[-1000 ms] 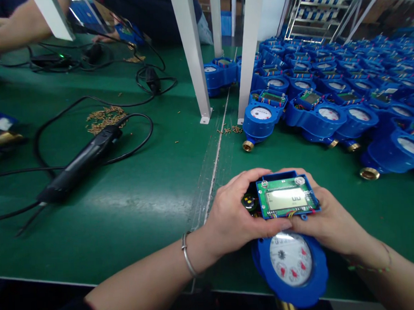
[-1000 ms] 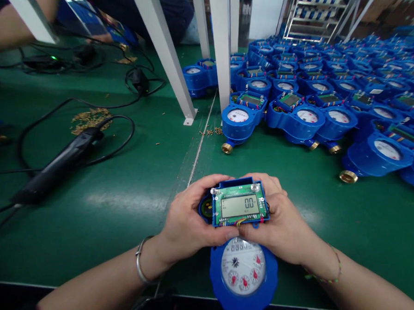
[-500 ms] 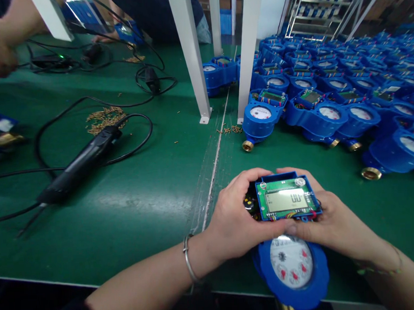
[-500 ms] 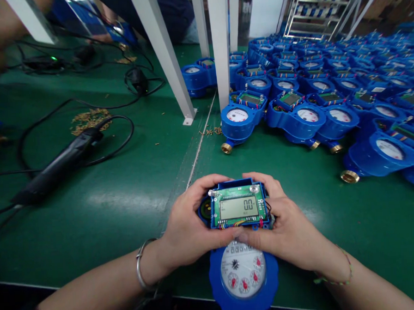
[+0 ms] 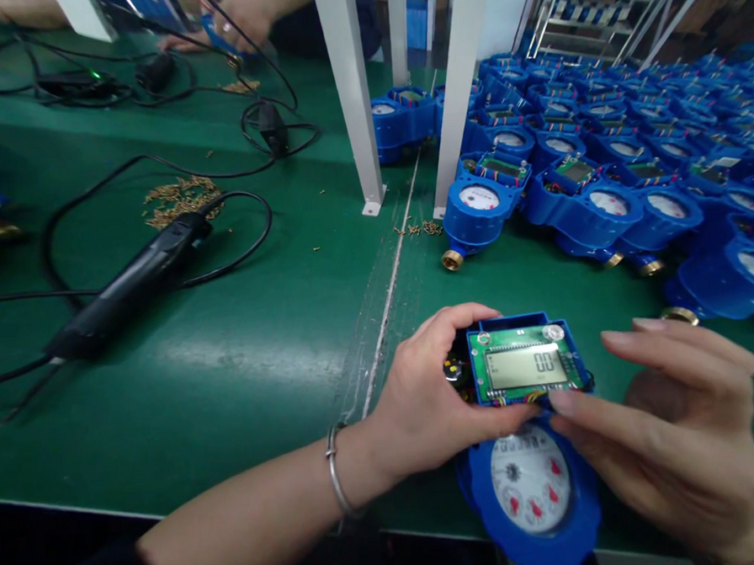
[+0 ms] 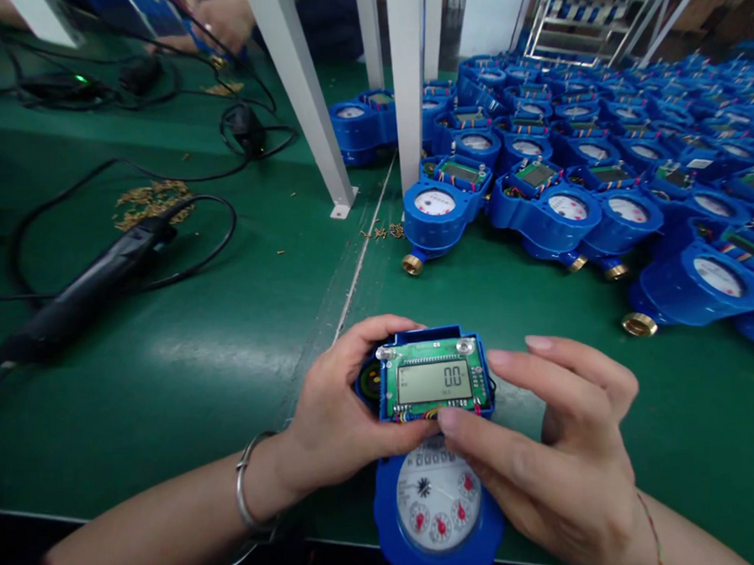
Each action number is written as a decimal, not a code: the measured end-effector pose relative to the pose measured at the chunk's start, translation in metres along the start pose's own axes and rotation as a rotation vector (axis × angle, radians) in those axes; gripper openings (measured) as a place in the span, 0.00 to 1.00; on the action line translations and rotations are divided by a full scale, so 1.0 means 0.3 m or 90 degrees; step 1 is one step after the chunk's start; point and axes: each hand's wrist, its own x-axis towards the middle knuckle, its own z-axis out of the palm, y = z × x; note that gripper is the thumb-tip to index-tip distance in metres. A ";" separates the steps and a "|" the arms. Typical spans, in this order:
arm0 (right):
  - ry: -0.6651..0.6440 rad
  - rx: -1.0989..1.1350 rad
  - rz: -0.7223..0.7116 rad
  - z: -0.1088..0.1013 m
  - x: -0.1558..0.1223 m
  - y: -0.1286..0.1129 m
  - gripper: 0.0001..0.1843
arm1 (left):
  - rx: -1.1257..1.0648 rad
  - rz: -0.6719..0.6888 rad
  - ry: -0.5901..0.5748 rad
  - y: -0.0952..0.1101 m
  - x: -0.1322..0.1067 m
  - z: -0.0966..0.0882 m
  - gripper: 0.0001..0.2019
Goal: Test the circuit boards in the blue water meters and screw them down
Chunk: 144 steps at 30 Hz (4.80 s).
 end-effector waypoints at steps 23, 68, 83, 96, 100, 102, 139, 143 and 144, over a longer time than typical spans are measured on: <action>-0.040 -0.029 -0.078 0.008 0.059 -0.033 0.11 | -0.011 0.005 -0.006 0.000 0.004 -0.012 0.36; -0.122 0.247 0.119 0.097 0.067 0.039 0.32 | 0.052 0.115 -0.021 -0.014 0.001 -0.008 0.39; -0.284 0.303 0.174 0.061 0.048 0.066 0.42 | 0.090 0.120 -0.009 -0.010 -0.002 -0.017 0.34; -0.047 0.008 -0.057 -0.008 0.017 -0.010 0.17 | 0.052 0.085 -0.017 -0.004 -0.003 -0.010 0.31; -0.066 -0.003 -0.085 -0.004 0.028 -0.010 0.15 | 0.057 0.089 -0.012 -0.001 -0.006 -0.010 0.31; -0.063 -0.002 -0.083 -0.002 0.032 -0.016 0.14 | 0.056 0.090 -0.008 -0.003 -0.008 -0.009 0.30; -0.135 -0.059 -0.010 -0.006 0.049 -0.064 0.04 | 0.076 0.146 -0.009 -0.016 -0.011 -0.003 0.31; -0.181 -0.007 -0.008 -0.014 0.052 -0.040 0.02 | 0.079 0.150 -0.012 -0.014 -0.004 -0.005 0.30; -0.182 0.012 0.002 -0.014 0.054 -0.036 0.02 | 0.081 0.147 -0.013 -0.015 -0.003 -0.005 0.30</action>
